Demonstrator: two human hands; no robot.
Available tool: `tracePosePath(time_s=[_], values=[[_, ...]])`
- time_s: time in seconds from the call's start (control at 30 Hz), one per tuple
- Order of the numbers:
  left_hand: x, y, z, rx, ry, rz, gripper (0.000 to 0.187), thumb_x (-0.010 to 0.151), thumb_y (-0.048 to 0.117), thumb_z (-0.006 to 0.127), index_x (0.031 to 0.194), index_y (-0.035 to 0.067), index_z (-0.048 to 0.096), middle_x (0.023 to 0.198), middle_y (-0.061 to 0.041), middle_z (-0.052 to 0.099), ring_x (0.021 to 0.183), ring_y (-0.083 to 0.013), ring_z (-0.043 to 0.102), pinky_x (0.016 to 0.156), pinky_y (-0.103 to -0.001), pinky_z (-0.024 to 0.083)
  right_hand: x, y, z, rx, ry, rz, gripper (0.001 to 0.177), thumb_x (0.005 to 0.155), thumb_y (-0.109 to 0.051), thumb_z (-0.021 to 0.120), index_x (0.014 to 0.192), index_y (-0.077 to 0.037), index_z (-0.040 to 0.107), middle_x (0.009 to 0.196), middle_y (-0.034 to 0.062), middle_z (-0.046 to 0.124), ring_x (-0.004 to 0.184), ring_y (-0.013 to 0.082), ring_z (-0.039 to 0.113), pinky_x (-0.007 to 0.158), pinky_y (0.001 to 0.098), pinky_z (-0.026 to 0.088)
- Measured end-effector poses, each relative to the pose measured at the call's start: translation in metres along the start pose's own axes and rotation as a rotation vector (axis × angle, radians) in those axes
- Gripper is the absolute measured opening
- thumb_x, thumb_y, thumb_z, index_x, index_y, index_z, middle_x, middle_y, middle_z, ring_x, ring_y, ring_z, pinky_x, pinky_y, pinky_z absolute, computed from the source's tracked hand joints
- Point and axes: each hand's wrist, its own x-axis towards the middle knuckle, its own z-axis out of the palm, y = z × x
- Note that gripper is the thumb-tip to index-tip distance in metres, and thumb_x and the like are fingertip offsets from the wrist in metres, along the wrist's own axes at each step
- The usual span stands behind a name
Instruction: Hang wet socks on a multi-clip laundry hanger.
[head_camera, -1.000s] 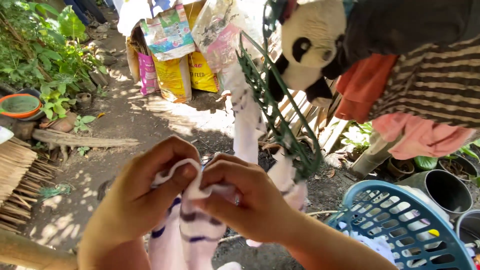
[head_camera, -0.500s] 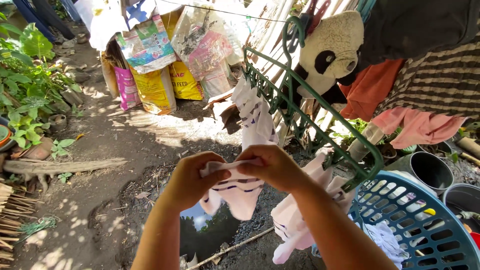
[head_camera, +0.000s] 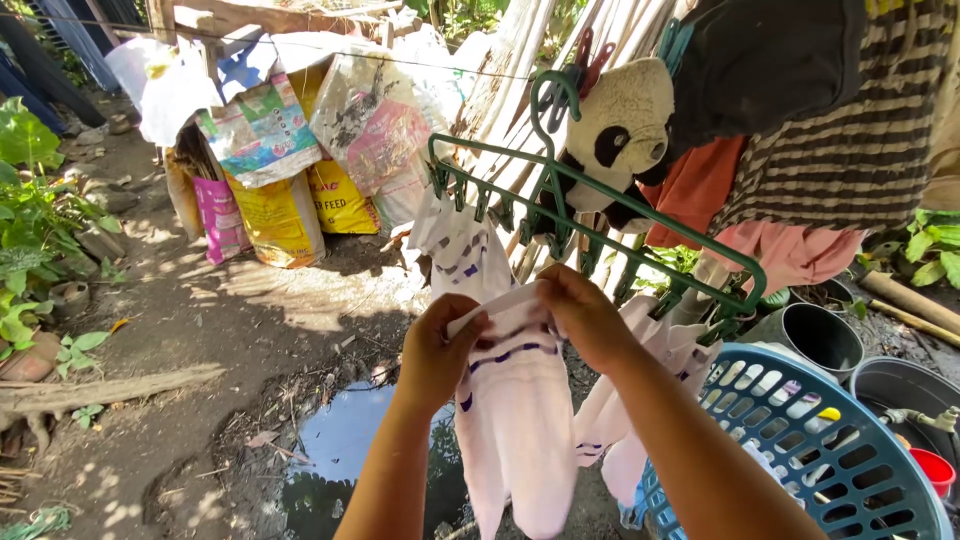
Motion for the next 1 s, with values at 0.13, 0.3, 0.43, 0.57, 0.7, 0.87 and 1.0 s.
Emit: tracePosePath(time_s=[0.13,0.3,0.43,0.57,0.7,0.87,1.0], values=[[0.008,0.018,-0.003,-0.204,0.075,-0.101,0.016,0.093,0.02,0.069,0.101,0.006,0.068,0.084,-0.006,0.075,0.069,-0.0162,0.075,0.06,-0.03,0.059,0.004,-0.005,0.013,0.0,0.081,0.029,0.011,0.102,-0.021,0.059,0.103,-0.011,0.064,0.078,-0.0048,0.056,0.066,0.0047,0.05,0.057,0.0228,0.045],[0.005,0.03,-0.035,0.823,0.044,0.066,0.022,0.088,0.038,0.078,0.092,0.017,0.081,0.09,-0.004,0.08,0.072,-0.0211,0.072,0.069,-0.036,0.057,-0.003,-0.013,0.007,-0.036,0.005,-0.096,0.013,0.097,-0.019,0.067,0.103,-0.008,0.066,0.084,-0.0019,0.066,0.075,0.0089,0.062,0.068,0.0257,0.054],[0.015,0.006,-0.051,0.574,-0.18,0.557,0.016,0.081,0.026,0.087,0.084,0.012,0.081,0.093,-0.009,0.081,0.096,-0.0262,0.072,0.085,-0.044,0.052,-0.015,-0.044,0.022,-0.477,-0.064,-0.394,0.016,0.095,-0.02,0.073,0.095,-0.005,0.069,0.095,0.0009,0.068,0.09,0.0128,0.065,0.081,0.0315,0.053],[0.016,0.012,-0.042,0.862,-0.23,-0.117,0.012,0.091,0.022,0.072,0.098,0.021,0.082,0.1,0.0,0.081,0.09,-0.0206,0.073,0.093,-0.039,0.045,-0.011,-0.04,0.033,-1.076,0.029,-0.202,0.016,0.089,-0.026,0.075,0.089,-0.01,0.072,0.089,-0.0008,0.072,0.085,0.0151,0.067,0.082,0.0349,0.051],[0.021,0.021,-0.048,0.567,-0.139,-0.132,0.016,0.092,0.026,0.068,0.101,0.017,0.076,0.1,0.0,0.078,0.083,-0.0187,0.072,0.08,-0.034,0.056,0.009,-0.008,0.01,-0.61,0.036,-0.046,0.012,0.096,-0.02,0.068,0.099,-0.009,0.071,0.094,-0.0005,0.074,0.096,0.0105,0.067,0.088,0.028,0.051],[0.033,0.038,-0.054,0.657,-0.088,0.061,0.019,0.094,0.027,0.072,0.099,0.009,0.076,0.086,-0.009,0.073,0.076,-0.0226,0.068,0.074,-0.037,0.055,0.016,-0.021,0.014,-0.441,-0.046,-0.107,0.012,0.1,-0.016,0.063,0.104,-0.006,0.067,0.092,0.002,0.07,0.087,0.0129,0.065,0.08,0.0294,0.053],[0.035,0.043,-0.048,0.531,-0.128,0.26,0.019,0.093,0.021,0.07,0.102,0.005,0.071,0.093,-0.008,0.07,0.078,-0.0224,0.067,0.073,-0.035,0.054,0.027,-0.015,0.014,-0.288,-0.018,-0.116,0.017,0.101,-0.018,0.065,0.11,-0.004,0.068,0.096,0.0036,0.069,0.088,0.0133,0.062,0.08,0.0313,0.051]])
